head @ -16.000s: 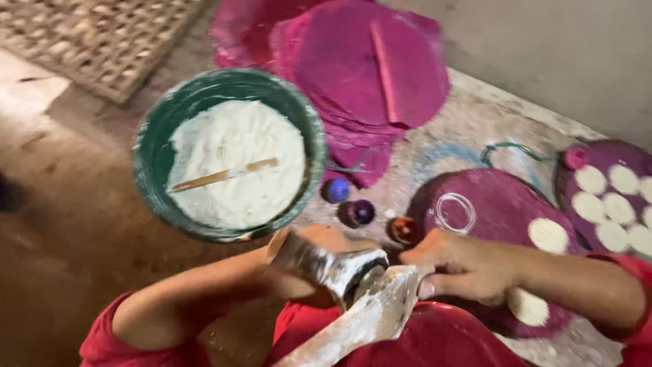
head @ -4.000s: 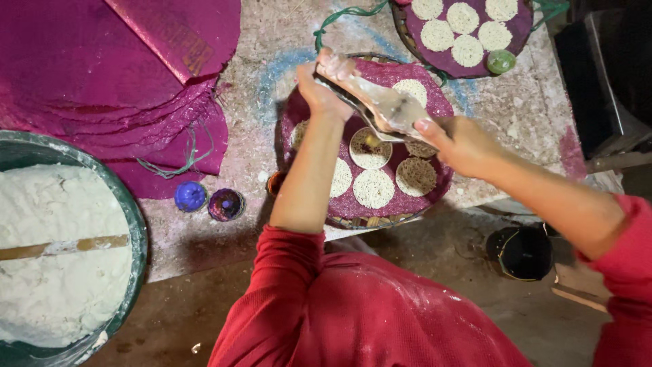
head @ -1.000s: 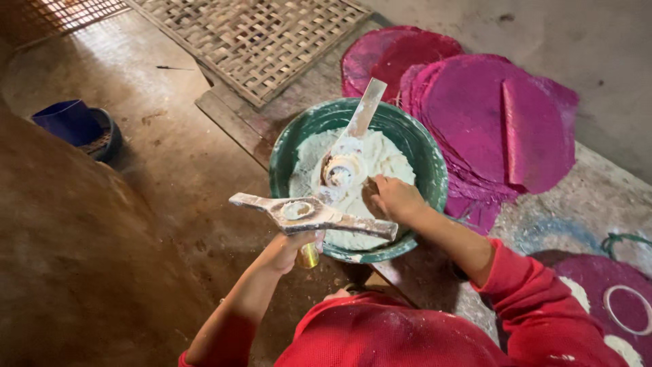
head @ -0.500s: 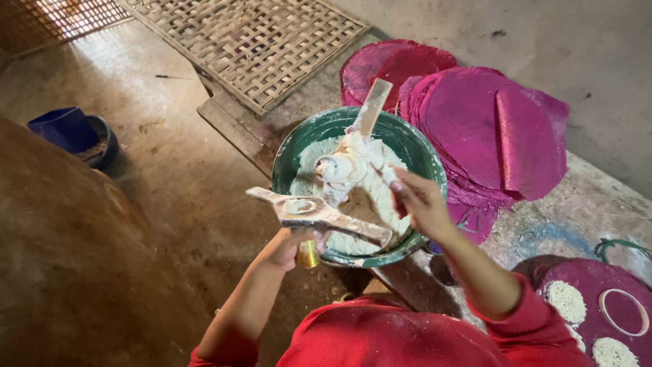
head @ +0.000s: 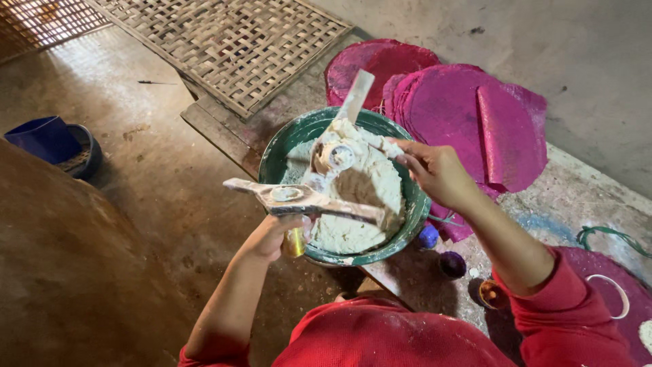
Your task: The person fills a manual dough press with batter from a large basin, then squeezes the press to extrude round batter discs onto round pink trays, placing each disc beside the others. They repeat the fill-and-press cycle, occasionally repositioning trays and scraping excess batter from the press by hand.
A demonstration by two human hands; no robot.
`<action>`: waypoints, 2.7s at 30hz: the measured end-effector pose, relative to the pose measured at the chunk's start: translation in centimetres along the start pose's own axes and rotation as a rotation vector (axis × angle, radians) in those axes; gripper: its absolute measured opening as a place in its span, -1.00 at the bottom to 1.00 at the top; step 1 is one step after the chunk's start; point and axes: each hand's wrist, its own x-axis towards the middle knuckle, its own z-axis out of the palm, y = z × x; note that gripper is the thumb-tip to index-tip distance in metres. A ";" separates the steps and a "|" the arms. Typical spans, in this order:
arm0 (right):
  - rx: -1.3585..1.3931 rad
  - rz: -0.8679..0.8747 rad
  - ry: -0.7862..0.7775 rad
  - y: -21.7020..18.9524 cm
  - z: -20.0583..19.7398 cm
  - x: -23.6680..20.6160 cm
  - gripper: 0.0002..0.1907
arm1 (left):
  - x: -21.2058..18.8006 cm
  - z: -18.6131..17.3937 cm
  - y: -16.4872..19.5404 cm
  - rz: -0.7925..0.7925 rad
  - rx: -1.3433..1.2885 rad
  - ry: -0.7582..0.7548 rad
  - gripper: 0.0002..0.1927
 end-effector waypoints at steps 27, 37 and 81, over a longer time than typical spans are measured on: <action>0.137 0.038 0.011 5.3 8.1 -1.7 -0.56 | 5.6 1.8 2.3 0.355 0.395 0.458 -0.46; -0.286 -0.129 -0.413 4.5 3.4 -1.9 -0.34 | 2.7 5.4 7.0 0.822 1.141 0.608 -0.37; 0.194 -0.077 -0.761 3.5 2.4 4.3 -0.56 | 6.2 0.8 3.3 0.881 1.425 0.799 -0.40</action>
